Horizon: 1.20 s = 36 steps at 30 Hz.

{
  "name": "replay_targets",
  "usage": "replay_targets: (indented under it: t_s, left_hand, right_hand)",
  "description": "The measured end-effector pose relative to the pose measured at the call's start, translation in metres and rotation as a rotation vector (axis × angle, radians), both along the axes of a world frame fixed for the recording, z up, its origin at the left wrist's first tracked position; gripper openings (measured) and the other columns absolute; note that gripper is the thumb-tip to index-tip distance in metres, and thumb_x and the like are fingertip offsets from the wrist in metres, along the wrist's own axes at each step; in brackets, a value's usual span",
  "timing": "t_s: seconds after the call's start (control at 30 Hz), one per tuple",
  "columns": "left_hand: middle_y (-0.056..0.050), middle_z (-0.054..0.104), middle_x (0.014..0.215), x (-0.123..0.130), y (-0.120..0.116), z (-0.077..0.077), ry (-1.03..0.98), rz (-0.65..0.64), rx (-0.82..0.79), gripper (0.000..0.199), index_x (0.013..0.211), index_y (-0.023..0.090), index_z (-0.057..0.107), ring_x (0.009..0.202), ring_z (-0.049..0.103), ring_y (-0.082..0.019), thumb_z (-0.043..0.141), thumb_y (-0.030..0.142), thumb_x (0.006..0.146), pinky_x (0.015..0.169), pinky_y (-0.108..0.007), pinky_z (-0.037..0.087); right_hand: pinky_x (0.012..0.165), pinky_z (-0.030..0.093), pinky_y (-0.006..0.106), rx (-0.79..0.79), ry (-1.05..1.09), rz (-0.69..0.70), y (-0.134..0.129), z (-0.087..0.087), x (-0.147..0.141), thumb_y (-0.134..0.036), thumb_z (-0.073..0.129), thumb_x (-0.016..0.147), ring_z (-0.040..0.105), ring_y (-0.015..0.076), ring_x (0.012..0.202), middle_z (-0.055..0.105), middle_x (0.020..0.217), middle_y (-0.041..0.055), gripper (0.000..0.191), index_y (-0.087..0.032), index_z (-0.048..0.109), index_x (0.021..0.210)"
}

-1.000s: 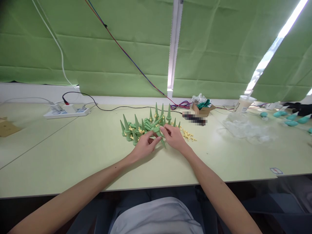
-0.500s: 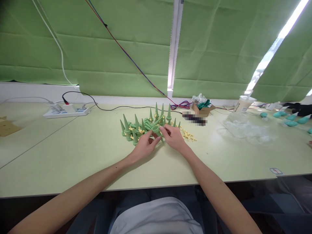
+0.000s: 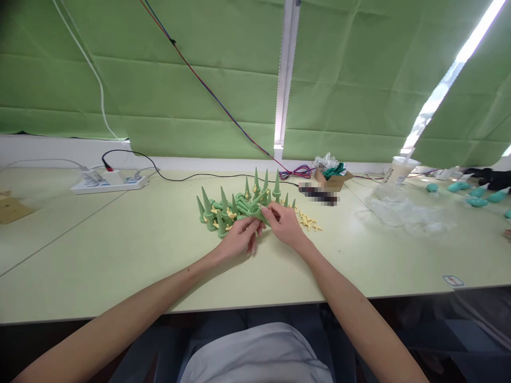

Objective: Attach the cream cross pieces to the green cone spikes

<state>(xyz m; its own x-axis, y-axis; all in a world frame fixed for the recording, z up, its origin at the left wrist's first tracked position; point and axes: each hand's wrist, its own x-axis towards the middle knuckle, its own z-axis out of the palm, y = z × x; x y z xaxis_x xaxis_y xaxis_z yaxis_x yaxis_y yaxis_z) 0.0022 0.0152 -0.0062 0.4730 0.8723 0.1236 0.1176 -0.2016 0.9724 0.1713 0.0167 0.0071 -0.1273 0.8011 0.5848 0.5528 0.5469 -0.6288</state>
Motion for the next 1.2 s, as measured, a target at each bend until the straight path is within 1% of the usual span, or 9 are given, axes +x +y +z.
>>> replay_targets:
  t_s: [0.17,0.3,0.5,0.8,0.97,1.2]
  left_hand:
    - [-0.003,0.057,0.075,0.0006,0.0030,0.0004,-0.114,-0.035,-0.160,0.042,0.085,0.014,0.056,0.038,0.052,-0.008,0.037,0.050,0.094,0.034,-0.023,0.041]
    - [-0.004,0.058,0.073,0.0006,0.0044,0.0013,-0.148,-0.042,-0.220,0.041,0.081,0.012,0.056,0.039,0.052,-0.008,0.038,0.048,0.093,0.034,-0.022,0.043]
    - [-0.004,0.058,0.071,-0.0001,0.0044,0.0015,-0.169,-0.068,-0.228,0.036,0.080,0.013,0.056,0.040,0.053,-0.010,0.037,0.040,0.092,0.035,-0.023,0.043]
    - [-0.005,0.059,0.074,-0.0007,0.0050,0.0010,-0.193,-0.108,-0.270,0.033,0.083,0.012,0.057,0.040,0.052,-0.008,0.041,0.039,0.090,0.035,-0.021,0.041]
    - [-0.005,0.059,0.079,-0.0008,0.0067,-0.0010,-0.220,-0.129,-0.260,0.034,0.087,0.012,0.058,0.042,0.053,-0.008,0.045,0.043,0.090,0.035,-0.021,0.042]
    - [-0.006,0.058,0.086,-0.0015,0.0064,-0.0020,-0.219,-0.144,-0.234,0.040,0.095,0.011,0.061,0.044,0.054,-0.008,0.046,0.048,0.091,0.035,-0.021,0.043]
  right_hand:
    - [0.052,0.030,0.025,-0.012,0.004,0.011,-0.0006,0.0005,0.0001,-0.046,0.044,0.095,0.034,0.0103,0.051,0.040,0.055,-0.0040,0.038,-0.020,0.044,0.067]
    - [0.052,0.029,0.025,-0.020,0.003,0.047,-0.0013,0.0012,0.0000,-0.046,0.044,0.095,0.033,0.0102,0.051,0.039,0.055,-0.0042,0.038,-0.020,0.045,0.067]
    - [0.051,0.029,0.025,-0.035,0.016,0.088,-0.0024,0.0022,-0.0002,-0.045,0.046,0.095,0.034,0.0098,0.051,0.039,0.056,-0.0042,0.037,-0.020,0.048,0.068]
    - [0.050,0.029,0.025,-0.050,0.041,0.115,-0.0030,0.0029,0.0018,-0.048,0.045,0.094,0.034,0.0098,0.049,0.039,0.054,-0.0045,0.039,-0.020,0.047,0.067]
    - [0.049,0.029,0.025,-0.064,0.055,0.108,-0.0034,0.0039,0.0017,-0.049,0.045,0.094,0.035,0.0102,0.048,0.040,0.052,-0.0045,0.039,-0.021,0.046,0.067]
    - [0.050,0.031,0.025,-0.089,0.053,0.119,-0.0032,0.0039,0.0021,-0.049,0.043,0.095,0.037,0.0110,0.047,0.042,0.049,-0.0044,0.039,-0.021,0.045,0.069]
